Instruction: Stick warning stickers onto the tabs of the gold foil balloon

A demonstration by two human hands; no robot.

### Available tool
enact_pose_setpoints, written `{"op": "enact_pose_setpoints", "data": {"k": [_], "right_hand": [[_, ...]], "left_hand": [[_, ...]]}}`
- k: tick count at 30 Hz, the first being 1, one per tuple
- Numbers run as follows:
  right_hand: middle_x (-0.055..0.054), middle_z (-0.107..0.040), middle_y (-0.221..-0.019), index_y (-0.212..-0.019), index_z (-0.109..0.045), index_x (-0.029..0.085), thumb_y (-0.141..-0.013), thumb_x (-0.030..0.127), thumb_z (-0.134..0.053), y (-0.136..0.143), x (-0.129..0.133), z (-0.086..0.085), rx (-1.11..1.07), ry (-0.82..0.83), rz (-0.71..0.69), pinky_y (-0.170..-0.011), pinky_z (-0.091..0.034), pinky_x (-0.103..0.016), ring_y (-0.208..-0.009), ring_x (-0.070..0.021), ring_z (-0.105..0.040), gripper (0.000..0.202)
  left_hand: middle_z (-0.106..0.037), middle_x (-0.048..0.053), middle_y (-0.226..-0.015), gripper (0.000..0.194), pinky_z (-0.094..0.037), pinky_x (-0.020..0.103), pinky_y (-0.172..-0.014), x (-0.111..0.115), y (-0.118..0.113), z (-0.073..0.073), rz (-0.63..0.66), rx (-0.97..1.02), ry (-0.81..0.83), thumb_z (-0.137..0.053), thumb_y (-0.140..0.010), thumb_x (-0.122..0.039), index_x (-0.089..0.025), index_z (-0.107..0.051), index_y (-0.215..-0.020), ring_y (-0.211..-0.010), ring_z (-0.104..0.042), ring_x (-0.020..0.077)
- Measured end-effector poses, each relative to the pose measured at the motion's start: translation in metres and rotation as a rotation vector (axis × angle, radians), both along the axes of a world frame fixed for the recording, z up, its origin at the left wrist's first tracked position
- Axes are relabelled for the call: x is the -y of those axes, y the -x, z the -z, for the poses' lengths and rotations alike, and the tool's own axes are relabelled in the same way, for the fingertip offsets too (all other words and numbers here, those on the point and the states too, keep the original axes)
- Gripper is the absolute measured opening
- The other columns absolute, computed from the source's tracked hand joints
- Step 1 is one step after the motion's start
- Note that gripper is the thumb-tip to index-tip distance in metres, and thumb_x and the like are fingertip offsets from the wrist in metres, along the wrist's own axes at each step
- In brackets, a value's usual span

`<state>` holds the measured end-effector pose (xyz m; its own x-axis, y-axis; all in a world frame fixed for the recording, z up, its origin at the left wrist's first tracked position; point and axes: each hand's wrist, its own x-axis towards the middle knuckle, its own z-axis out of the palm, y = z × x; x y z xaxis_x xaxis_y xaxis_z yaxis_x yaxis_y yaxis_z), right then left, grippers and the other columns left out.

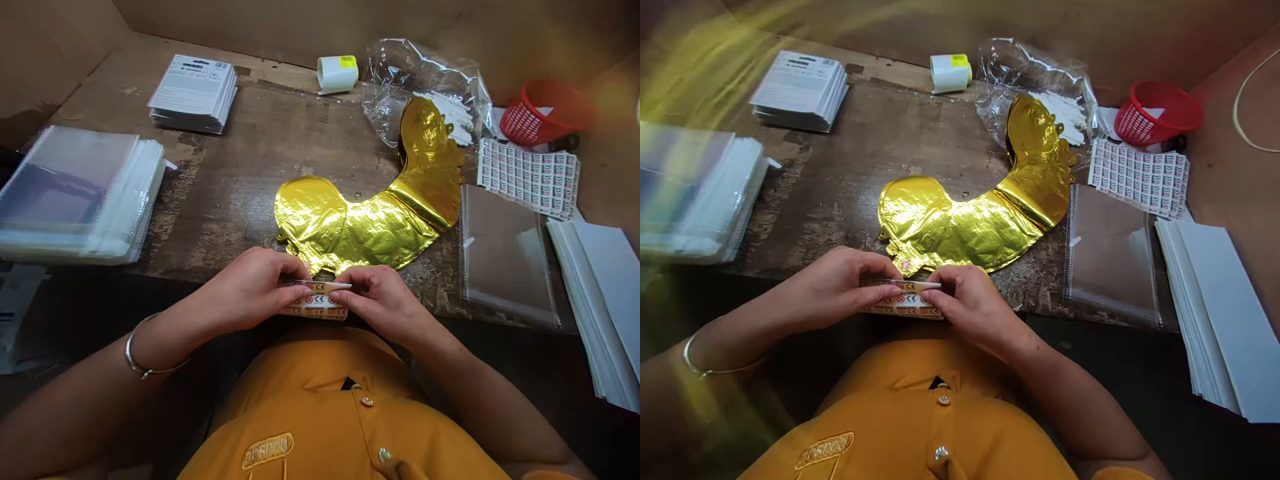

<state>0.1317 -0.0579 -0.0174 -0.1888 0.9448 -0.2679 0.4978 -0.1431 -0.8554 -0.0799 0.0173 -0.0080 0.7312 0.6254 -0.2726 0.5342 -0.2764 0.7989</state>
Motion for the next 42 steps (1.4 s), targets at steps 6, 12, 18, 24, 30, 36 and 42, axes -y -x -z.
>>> {"op": "enact_pose_setpoints", "data": {"k": [6, 12, 18, 24, 30, 36, 42], "right_hand": [[-0.006, -0.068, -0.098, -0.103, -0.066, 0.019, -0.086, 0.024, -0.062, 0.007, 0.006, -0.013, 0.300, -0.478, -0.049, -0.080, -0.050, -0.034, -0.092, -0.0201, -0.060, 0.018], [-0.006, -0.068, -0.087, -0.093, -0.067, 0.016, -0.090, 0.021, -0.058, 0.017, 0.002, -0.011, 0.461, -0.730, -0.173, -0.076, -0.049, -0.034, -0.082, -0.0188, -0.054, 0.011], [-0.002, -0.072, -0.086, -0.089, -0.067, 0.020, -0.087, 0.018, -0.061, 0.016, 0.005, -0.004, 0.560, -0.895, -0.188, -0.073, -0.046, -0.035, -0.078, -0.0184, -0.056, 0.006], [-0.003, -0.074, -0.087, -0.095, -0.064, 0.019, -0.089, 0.015, -0.056, 0.014, 0.005, -0.001, 0.619, -1.122, -0.250, -0.067, -0.042, -0.034, -0.073, -0.0169, -0.059, 0.011], [-0.005, -0.074, -0.092, -0.099, -0.064, 0.014, -0.086, 0.014, -0.062, 0.014, 0.003, 0.000, 0.606, -1.123, -0.252, -0.070, -0.044, -0.034, -0.076, -0.0171, -0.061, 0.013], [-0.004, -0.074, -0.093, -0.100, -0.066, 0.015, -0.084, 0.016, -0.066, 0.014, 0.005, -0.004, 0.647, -1.035, -0.239, -0.074, -0.045, -0.036, -0.082, -0.0199, -0.059, 0.016], [-0.005, -0.071, -0.087, -0.093, -0.065, 0.014, -0.090, 0.012, -0.052, 0.014, 0.003, -0.007, 0.642, -1.110, -0.349, -0.071, -0.043, -0.037, -0.078, -0.0199, -0.057, 0.013]], "left_hand": [[-0.066, -0.001, -0.069, 0.018, -0.042, 0.021, -0.055, 0.001, -0.003, 0.007, -0.073, 0.091, 0.359, -0.063, -0.078, -0.033, -0.016, -0.068, -0.078, -0.061, -0.056, 0.0116], [-0.066, -0.001, -0.070, 0.017, -0.042, 0.022, -0.057, 0.004, -0.005, 0.011, -0.095, 0.138, 0.435, -0.065, -0.077, -0.032, -0.015, -0.068, -0.076, -0.062, -0.055, 0.0114], [-0.065, -0.001, -0.069, 0.019, -0.042, 0.022, -0.057, 0.003, -0.004, 0.012, -0.125, 0.183, 0.563, -0.067, -0.076, -0.033, -0.014, -0.068, -0.076, -0.061, -0.054, 0.0107], [-0.061, -0.002, -0.067, 0.023, -0.039, 0.021, -0.057, 0.002, -0.003, 0.016, -0.140, 0.211, 0.658, -0.068, -0.076, -0.035, -0.013, -0.065, -0.075, -0.060, -0.051, 0.0090], [-0.061, -0.001, -0.070, 0.024, -0.039, 0.021, -0.059, 0.002, 0.000, 0.020, -0.139, 0.206, 0.665, -0.067, -0.077, -0.036, -0.013, -0.065, -0.076, -0.062, -0.051, 0.0089], [-0.061, -0.001, -0.070, 0.026, -0.040, 0.022, -0.059, 0.004, -0.001, 0.020, -0.145, 0.229, 0.683, -0.067, -0.079, -0.039, -0.013, -0.066, -0.077, -0.063, -0.051, 0.0094], [-0.060, -0.001, -0.068, 0.029, -0.038, 0.022, -0.057, 0.005, 0.000, 0.021, -0.152, 0.229, 0.718, -0.068, -0.077, -0.041, -0.012, -0.065, -0.077, -0.061, -0.050, 0.0090]]}}
